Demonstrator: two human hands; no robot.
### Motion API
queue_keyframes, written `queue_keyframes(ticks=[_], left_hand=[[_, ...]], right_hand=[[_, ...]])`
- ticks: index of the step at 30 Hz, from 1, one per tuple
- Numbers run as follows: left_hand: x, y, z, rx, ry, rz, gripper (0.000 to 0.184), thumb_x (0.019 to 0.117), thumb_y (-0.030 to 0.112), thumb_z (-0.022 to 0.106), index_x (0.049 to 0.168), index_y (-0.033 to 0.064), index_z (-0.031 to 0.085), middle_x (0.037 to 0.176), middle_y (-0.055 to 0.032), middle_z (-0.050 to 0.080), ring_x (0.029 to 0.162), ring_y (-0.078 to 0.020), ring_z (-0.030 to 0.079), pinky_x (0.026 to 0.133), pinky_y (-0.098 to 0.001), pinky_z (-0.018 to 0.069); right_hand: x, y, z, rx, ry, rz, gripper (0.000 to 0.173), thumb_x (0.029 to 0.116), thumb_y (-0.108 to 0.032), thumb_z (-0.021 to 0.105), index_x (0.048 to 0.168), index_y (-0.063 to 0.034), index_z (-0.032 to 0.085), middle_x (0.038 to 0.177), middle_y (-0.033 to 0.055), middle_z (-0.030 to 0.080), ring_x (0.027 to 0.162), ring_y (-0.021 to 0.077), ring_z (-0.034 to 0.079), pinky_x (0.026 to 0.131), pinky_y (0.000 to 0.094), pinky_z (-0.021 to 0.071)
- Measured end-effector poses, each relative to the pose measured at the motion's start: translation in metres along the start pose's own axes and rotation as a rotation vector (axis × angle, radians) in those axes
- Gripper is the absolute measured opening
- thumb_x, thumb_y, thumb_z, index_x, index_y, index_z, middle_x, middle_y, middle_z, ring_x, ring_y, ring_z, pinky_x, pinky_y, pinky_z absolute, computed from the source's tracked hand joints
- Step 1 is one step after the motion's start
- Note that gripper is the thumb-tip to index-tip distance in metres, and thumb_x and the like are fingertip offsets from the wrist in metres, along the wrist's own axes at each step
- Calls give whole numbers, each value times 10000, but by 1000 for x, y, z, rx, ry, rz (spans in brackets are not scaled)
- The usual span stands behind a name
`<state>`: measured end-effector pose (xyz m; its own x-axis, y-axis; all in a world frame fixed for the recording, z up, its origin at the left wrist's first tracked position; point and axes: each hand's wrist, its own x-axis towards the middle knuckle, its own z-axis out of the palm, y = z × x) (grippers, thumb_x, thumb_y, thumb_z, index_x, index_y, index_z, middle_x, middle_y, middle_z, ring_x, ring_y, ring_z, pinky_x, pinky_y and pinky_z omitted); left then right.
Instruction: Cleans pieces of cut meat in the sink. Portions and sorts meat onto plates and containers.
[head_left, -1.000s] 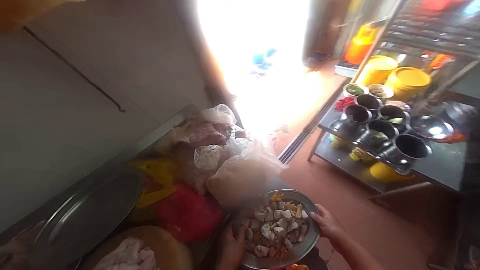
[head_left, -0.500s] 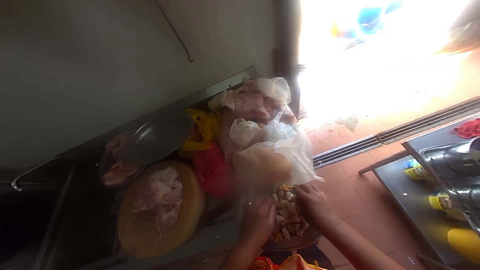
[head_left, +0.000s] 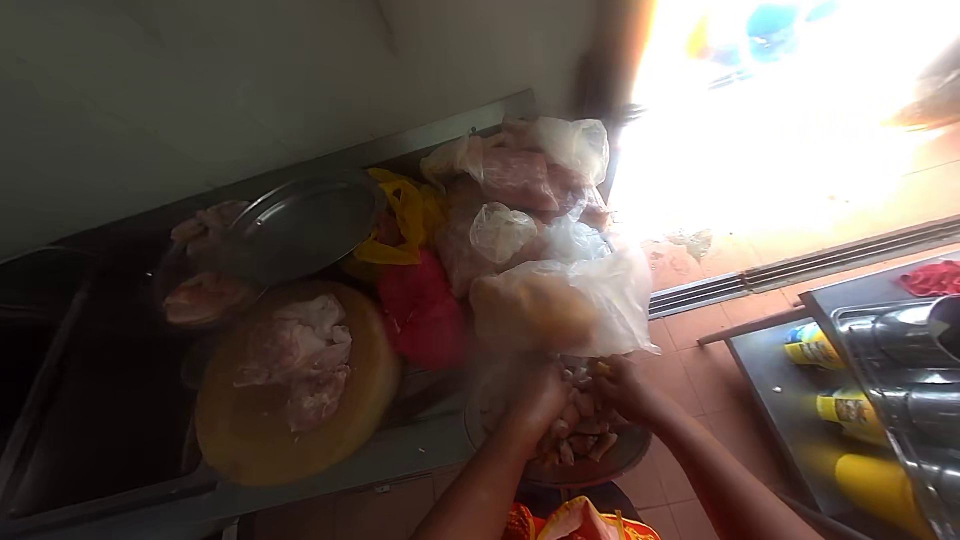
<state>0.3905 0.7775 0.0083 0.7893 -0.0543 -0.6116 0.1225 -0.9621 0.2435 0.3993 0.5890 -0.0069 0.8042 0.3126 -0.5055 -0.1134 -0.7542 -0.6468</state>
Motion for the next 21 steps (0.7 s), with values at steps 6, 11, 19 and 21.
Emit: queue_keyframes(ticks=[6,11,19,21], left_hand=[[-25,-39,7,-691,245,118,366,887,353,772,1186,144,736,1262,-92,639,1167,-188,622,1010,-395,540],[-59,-79,0,-1407,338,193,257,996,172,615,1203,24,648,1098,-148,705,990,-275,691,889,-445,591],[-86,-76,0,-1851,-81,-47,400,1074,192,324,1412,53,486,1178,-202,644,893,-310,688,760,-467,599],[-88,-71,12,-1874,-184,-30,408,1081,212,366,1443,71,487,1166,-188,634,883,-299,672,750,-461,596]], right_hand=[[-37,36,-3,265,148,-39,325,931,-389,626,1087,-106,659,1077,79,636,979,206,644,836,437,564],[-26,2,21,-198,-16,-19,475,955,-339,636,1426,-309,575,1292,96,622,1200,291,606,985,528,532],[-21,-6,17,-333,-118,-23,424,971,-231,629,1382,-325,590,1261,107,634,1080,298,669,885,528,578],[-22,4,12,-256,-131,-26,451,929,-225,691,1360,-332,610,1254,101,618,1074,277,660,892,512,578]])
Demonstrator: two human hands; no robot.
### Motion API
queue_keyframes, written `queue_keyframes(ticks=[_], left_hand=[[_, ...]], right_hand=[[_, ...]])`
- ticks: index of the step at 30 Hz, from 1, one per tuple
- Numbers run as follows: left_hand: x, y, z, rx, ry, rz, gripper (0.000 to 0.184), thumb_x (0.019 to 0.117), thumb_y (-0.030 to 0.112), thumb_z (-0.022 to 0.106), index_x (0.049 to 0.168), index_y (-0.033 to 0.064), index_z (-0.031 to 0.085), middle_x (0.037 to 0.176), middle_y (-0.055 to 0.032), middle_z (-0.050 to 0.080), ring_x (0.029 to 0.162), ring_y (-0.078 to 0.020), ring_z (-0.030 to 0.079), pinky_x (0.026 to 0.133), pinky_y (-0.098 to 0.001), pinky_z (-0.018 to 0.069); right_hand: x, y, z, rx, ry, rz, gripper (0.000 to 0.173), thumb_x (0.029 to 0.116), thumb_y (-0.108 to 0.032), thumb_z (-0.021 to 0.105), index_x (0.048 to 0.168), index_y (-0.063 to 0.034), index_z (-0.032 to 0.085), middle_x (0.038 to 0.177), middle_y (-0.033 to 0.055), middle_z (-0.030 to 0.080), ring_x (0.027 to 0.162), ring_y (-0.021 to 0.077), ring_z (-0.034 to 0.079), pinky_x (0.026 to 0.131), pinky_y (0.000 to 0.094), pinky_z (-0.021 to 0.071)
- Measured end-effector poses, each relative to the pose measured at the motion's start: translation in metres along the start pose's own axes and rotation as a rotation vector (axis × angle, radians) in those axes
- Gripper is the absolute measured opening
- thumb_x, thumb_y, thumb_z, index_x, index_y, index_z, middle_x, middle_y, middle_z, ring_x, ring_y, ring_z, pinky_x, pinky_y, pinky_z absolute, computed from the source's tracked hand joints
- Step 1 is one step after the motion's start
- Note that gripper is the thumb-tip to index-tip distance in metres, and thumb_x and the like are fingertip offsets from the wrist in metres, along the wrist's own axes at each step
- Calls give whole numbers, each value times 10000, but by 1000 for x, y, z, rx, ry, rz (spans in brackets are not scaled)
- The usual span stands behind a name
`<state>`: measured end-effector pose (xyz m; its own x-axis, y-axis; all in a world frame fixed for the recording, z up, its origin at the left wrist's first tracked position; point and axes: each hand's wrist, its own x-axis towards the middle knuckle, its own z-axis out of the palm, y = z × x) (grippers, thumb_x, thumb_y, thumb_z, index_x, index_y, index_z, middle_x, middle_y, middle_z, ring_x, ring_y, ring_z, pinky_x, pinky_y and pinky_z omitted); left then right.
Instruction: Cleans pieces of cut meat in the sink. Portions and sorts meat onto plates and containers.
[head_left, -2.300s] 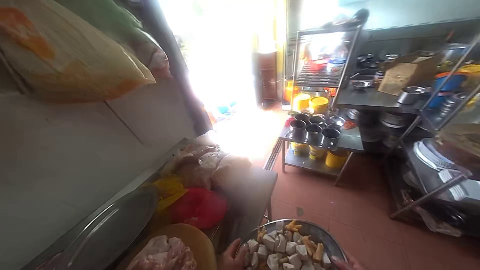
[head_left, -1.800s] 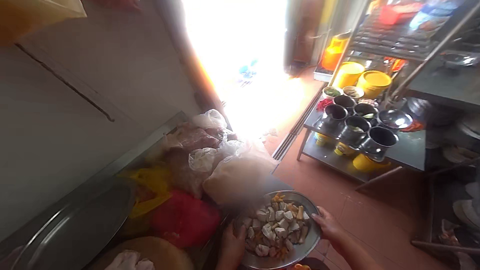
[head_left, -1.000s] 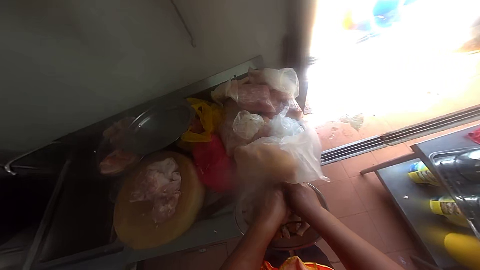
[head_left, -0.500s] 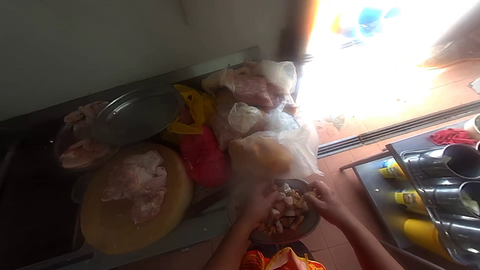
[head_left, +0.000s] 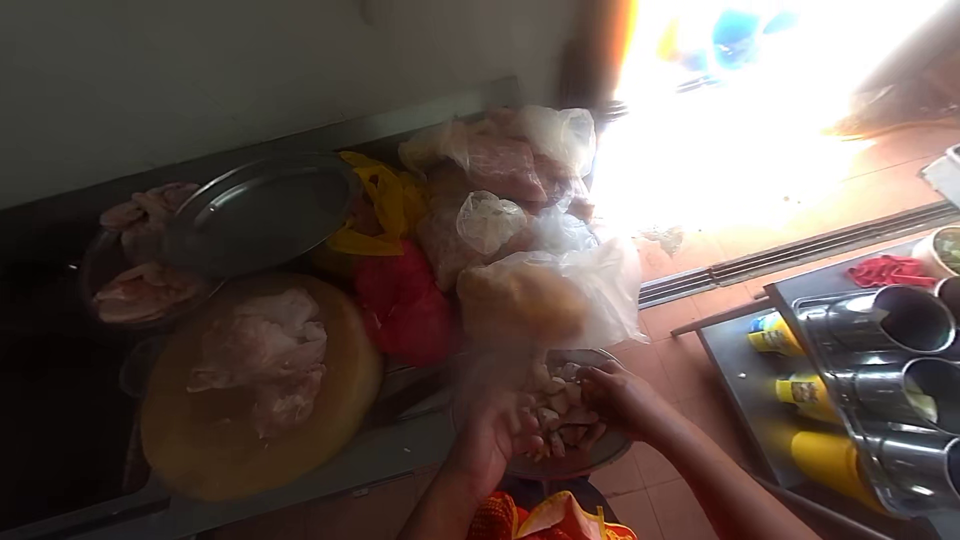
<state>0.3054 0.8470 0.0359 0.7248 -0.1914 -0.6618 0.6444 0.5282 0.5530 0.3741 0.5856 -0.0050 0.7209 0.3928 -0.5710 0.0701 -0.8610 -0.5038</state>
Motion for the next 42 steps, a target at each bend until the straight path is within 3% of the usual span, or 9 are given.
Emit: queue_keyframes(ticks=[8,12,15,21,25,27,33,37,42], left_hand=[[1,-31,13,-46,-93,-125,413,1073,212,428,1454,63,486,1193,-189,629,943,-315,677,824,-488,597],[3,-33,27,-69,-93,-181,430,1094,304,417,1447,77,510,1326,-174,608,1106,-356,660,920,-557,572],[6,-33,32,-226,-231,-221,560,1087,490,323,1501,133,447,1385,-188,569,1193,-371,620,964,-581,543],[1,-52,9,-730,-342,-24,459,1050,378,402,1274,48,630,1169,-191,679,1053,-272,681,893,-441,569],[-13,-57,-24,-709,-281,-89,458,1022,462,446,1268,144,665,1115,-197,693,792,-256,704,570,-339,573],[-18,-55,-34,-652,-243,-85,415,1035,417,451,1298,149,626,1122,-192,680,729,-223,688,484,-273,520],[-12,6,-33,349,168,94,292,998,249,642,1246,99,677,913,-87,660,619,-140,598,477,-254,483],[27,39,-22,1360,410,221,303,975,411,645,1219,250,730,1111,6,733,1024,-150,694,921,-440,575],[57,58,4,1772,350,89,308,978,407,615,1125,167,741,1071,-87,729,1020,-298,695,852,-554,566]], right_hand=[[-11,28,-11,438,77,-15,381,887,-146,723,1248,-201,612,1134,64,667,943,200,699,814,428,624],[-39,4,-16,937,33,-19,475,914,-175,723,1340,-134,518,1104,145,704,843,316,741,714,489,662],[-55,-51,-14,586,43,-179,423,938,-206,703,1336,-171,563,1139,33,701,940,160,718,819,380,639],[-73,-124,11,92,195,-326,498,953,-334,662,1437,-261,566,1478,61,527,1315,231,554,1005,417,553],[-48,-93,-3,111,315,-268,300,1016,-225,538,1275,-215,691,1239,-4,689,1085,135,677,908,374,596],[-16,-70,-6,-56,228,-159,328,1010,-146,519,1279,-201,699,1272,-1,691,1207,193,635,1009,435,542],[42,-62,2,-391,-3,-77,286,1002,-125,546,1209,-233,711,1258,11,680,1198,266,627,1010,541,499],[51,-74,1,-505,-54,27,195,1005,-224,564,1131,-211,713,1138,84,712,1092,329,676,863,594,552],[50,-66,-4,-401,-66,-53,181,981,-280,618,1093,-181,721,1126,87,709,1118,319,660,922,602,532]])
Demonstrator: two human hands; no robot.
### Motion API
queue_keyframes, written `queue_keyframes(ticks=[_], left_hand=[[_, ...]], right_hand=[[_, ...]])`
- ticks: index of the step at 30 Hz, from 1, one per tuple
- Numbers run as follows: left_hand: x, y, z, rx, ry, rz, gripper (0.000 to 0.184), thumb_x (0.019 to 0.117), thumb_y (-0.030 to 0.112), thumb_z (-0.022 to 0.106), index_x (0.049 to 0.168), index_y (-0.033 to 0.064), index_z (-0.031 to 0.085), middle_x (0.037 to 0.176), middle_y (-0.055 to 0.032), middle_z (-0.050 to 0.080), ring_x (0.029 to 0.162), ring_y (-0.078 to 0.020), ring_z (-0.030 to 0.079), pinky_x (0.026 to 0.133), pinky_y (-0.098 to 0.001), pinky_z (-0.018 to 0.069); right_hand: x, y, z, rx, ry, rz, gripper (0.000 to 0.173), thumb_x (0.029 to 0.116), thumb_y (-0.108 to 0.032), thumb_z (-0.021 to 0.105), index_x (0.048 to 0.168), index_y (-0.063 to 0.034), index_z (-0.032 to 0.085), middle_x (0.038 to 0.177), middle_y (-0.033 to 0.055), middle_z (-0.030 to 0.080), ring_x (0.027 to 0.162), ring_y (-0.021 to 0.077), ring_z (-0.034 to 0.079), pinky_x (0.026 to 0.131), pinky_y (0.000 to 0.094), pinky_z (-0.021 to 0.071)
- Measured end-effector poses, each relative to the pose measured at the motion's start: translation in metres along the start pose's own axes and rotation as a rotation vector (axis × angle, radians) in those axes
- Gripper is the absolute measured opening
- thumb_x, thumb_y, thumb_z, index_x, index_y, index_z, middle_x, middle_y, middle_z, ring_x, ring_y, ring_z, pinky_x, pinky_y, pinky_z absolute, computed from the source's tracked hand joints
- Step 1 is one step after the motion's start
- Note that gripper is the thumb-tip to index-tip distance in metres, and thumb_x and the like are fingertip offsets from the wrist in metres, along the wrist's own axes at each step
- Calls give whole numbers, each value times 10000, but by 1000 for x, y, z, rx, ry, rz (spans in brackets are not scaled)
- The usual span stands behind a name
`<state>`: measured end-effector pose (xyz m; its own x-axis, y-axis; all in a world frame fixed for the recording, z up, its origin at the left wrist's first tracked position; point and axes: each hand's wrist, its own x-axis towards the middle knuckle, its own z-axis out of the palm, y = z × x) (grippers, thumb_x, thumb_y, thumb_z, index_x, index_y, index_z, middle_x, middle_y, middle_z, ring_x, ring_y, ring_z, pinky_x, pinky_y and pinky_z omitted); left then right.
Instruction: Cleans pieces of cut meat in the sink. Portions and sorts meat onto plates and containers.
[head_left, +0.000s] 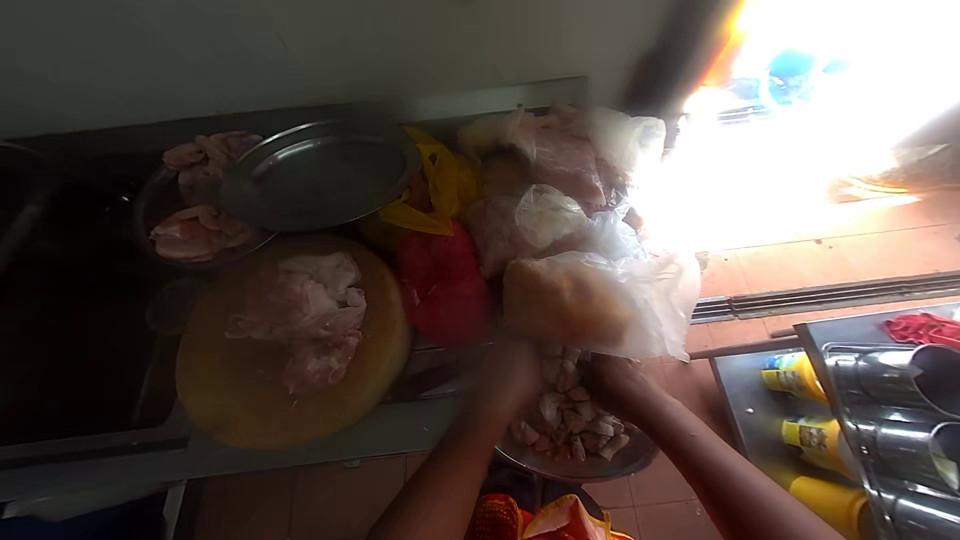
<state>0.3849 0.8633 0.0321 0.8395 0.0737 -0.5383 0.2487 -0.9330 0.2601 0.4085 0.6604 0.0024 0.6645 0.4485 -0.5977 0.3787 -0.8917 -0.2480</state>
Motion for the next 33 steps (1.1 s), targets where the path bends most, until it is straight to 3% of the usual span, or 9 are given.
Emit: queue_keyframes(ticks=[7,10,13,15,20,22,25,28,33], left_hand=[[11,-15,5,28,-115,194,389,937,339,651,1325,323,677,1148,-37,727,1079,-268,677,907,-577,537],[12,-13,9,56,-98,206,359,923,314,659,1281,306,687,1115,-41,727,1049,-272,684,866,-581,550],[16,-13,8,-9,-115,156,332,928,288,652,1255,293,710,1109,-37,735,1038,-270,690,868,-586,549],[18,-19,7,-106,-113,134,299,952,296,648,1241,276,723,1096,-49,739,1011,-265,697,871,-578,555],[-5,-48,3,-665,-1,37,269,994,331,658,1215,186,709,1011,-43,726,833,-164,691,757,-405,594],[-24,-63,5,-1137,-16,-25,284,988,213,639,1260,136,670,852,-70,669,580,-121,564,496,-273,473],[-50,-92,24,-1765,-211,-52,298,947,229,556,1229,151,615,1018,-108,670,572,-74,551,442,-188,418],[-70,-105,49,-2096,-375,26,408,939,345,669,1231,67,606,1081,-140,666,595,-77,595,456,-178,475],[-87,-93,68,-2169,-429,38,350,974,292,625,1253,85,576,1103,-161,669,611,-104,617,451,-190,477]], right_hand=[[-24,29,19,373,279,-130,194,913,-320,684,1075,-217,707,1049,-69,702,1094,129,636,1054,480,469],[-38,42,38,650,556,-133,144,930,-195,605,1044,-178,691,977,-62,685,922,88,659,852,368,575],[-51,38,42,915,474,-56,286,968,-206,463,1003,-160,743,970,-14,697,816,121,660,726,362,573],[-54,24,39,820,326,-76,279,975,-249,497,1046,-192,761,1007,-20,695,903,115,651,795,369,558],[-37,-32,19,194,-22,60,326,986,-316,546,1278,-320,690,1214,117,662,1061,312,680,874,567,561],[-32,-42,12,93,-51,90,287,1007,-296,547,1250,-247,690,1237,167,642,1065,368,673,857,590,559],[-32,-54,3,3,-122,98,261,1004,-218,573,1221,-123,682,1242,230,623,1081,432,654,850,615,556],[-27,-56,5,-17,-92,60,231,1001,-172,568,1167,-76,697,1263,211,620,1095,429,648,846,619,558],[-31,-10,20,326,84,-63,288,989,-392,579,1075,-175,748,1083,80,706,1014,266,686,895,540,564]])
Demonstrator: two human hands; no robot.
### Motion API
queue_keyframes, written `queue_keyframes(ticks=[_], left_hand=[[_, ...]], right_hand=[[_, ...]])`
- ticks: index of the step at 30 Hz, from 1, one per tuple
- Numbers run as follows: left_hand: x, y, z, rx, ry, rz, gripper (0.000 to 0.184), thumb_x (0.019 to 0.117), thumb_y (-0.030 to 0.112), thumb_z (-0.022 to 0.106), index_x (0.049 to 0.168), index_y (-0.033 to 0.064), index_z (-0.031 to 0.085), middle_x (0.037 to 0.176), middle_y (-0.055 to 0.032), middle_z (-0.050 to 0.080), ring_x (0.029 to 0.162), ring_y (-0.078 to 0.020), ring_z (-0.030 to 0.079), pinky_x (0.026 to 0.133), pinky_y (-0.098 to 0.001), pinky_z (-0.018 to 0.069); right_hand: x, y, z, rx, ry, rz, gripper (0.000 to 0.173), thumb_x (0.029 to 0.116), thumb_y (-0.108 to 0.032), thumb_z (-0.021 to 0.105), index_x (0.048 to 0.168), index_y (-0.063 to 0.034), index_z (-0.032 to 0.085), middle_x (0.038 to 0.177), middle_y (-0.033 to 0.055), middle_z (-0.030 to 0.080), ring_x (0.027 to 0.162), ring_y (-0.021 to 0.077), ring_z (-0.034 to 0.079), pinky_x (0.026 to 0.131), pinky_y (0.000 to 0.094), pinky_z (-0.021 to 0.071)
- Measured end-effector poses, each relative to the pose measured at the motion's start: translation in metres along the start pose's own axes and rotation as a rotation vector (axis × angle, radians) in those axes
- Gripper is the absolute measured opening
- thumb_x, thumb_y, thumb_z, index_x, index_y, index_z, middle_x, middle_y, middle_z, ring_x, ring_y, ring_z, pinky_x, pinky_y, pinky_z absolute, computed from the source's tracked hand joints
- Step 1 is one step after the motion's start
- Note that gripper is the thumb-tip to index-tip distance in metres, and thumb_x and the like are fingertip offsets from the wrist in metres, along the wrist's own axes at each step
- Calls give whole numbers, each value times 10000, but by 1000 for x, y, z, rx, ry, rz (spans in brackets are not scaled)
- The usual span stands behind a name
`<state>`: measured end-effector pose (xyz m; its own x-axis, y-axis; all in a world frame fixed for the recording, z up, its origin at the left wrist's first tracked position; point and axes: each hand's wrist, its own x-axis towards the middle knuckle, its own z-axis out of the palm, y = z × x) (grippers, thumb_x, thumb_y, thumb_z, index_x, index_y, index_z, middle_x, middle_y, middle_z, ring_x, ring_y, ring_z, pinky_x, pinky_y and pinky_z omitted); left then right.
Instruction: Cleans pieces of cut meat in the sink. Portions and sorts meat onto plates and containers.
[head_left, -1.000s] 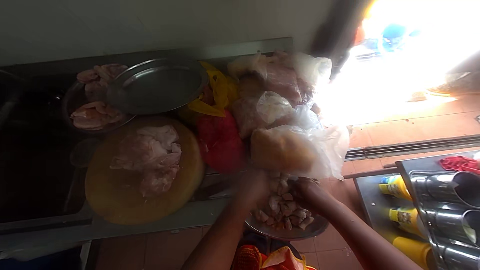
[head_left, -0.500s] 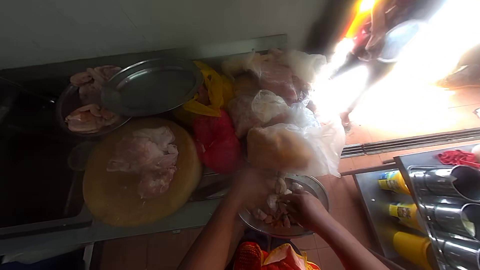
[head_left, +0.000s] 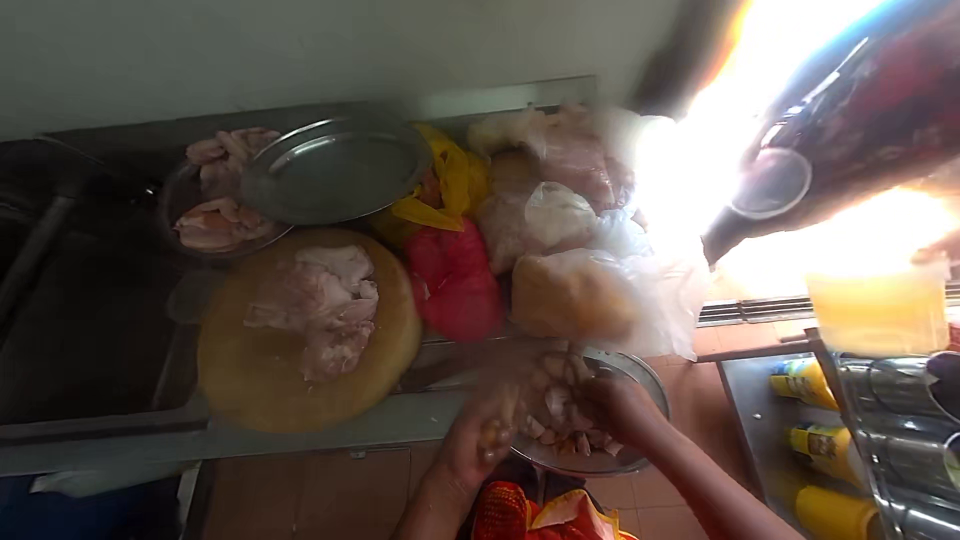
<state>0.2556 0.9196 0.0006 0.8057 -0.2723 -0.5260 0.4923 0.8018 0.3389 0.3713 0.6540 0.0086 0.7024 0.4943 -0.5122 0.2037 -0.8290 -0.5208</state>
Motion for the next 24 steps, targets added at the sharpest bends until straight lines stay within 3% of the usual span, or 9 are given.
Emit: queue_keyframes(ticks=[4,7,10,13,15,18,20,22,24], left_hand=[[5,-6,5,148,5,-6,461,1010,279,531,1442,130,474,1168,-178,653,646,-126,612,474,-205,461],[14,-11,18,194,15,-59,443,1044,391,488,1396,125,532,1167,-164,664,655,-126,615,488,-213,469],[25,-17,33,205,-2,-111,574,1047,572,409,1449,173,500,1156,-150,677,704,-144,645,523,-235,500],[31,-25,47,107,-106,-109,673,956,705,475,1343,169,598,1039,-121,696,780,-170,677,604,-297,561],[31,-30,56,-42,-126,-47,584,1006,642,419,1168,134,655,999,-93,707,873,-170,691,737,-354,588],[26,-32,55,-265,-137,67,482,1029,538,435,1111,139,694,1035,-89,730,983,-189,706,862,-411,590],[24,-33,36,-300,-180,83,453,990,531,527,1103,130,705,1008,-93,731,921,-184,715,817,-393,601],[24,-30,19,-303,-139,13,521,939,580,590,1073,90,706,890,-129,708,673,-180,682,575,-333,582],[21,-24,5,-302,-115,-72,651,933,655,511,1188,73,653,1003,-192,700,660,-218,676,507,-313,551]], right_hand=[[-27,37,-13,541,91,105,306,990,-399,608,1099,-138,725,902,54,711,687,172,675,637,401,600],[-49,16,-32,643,73,158,301,971,-423,633,1068,-154,726,852,56,702,598,177,643,529,371,564],[-54,-37,-43,495,18,36,301,985,-426,614,1074,-159,724,885,3,706,720,119,669,662,353,589],[-43,-97,-35,231,90,-60,299,991,-411,595,1089,-156,717,919,10,704,810,141,682,761,394,597],[-38,-127,-27,94,124,-49,325,998,-373,581,1181,-130,695,1110,97,691,967,249,701,841,481,600],[-38,-144,-11,26,183,-120,432,965,-323,608,1356,-141,631,1266,163,620,1031,278,689,849,444,605],[-43,-138,-5,119,236,-231,477,982,-359,612,1419,-171,593,1318,143,603,1056,228,680,868,400,607],[-45,-119,-1,207,342,-258,338,1012,-362,588,1287,-189,680,1195,66,668,954,165,691,801,388,620],[-42,-90,-3,110,354,-107,271,1026,-362,549,1149,-208,735,1083,22,716,906,176,709,764,435,618]])
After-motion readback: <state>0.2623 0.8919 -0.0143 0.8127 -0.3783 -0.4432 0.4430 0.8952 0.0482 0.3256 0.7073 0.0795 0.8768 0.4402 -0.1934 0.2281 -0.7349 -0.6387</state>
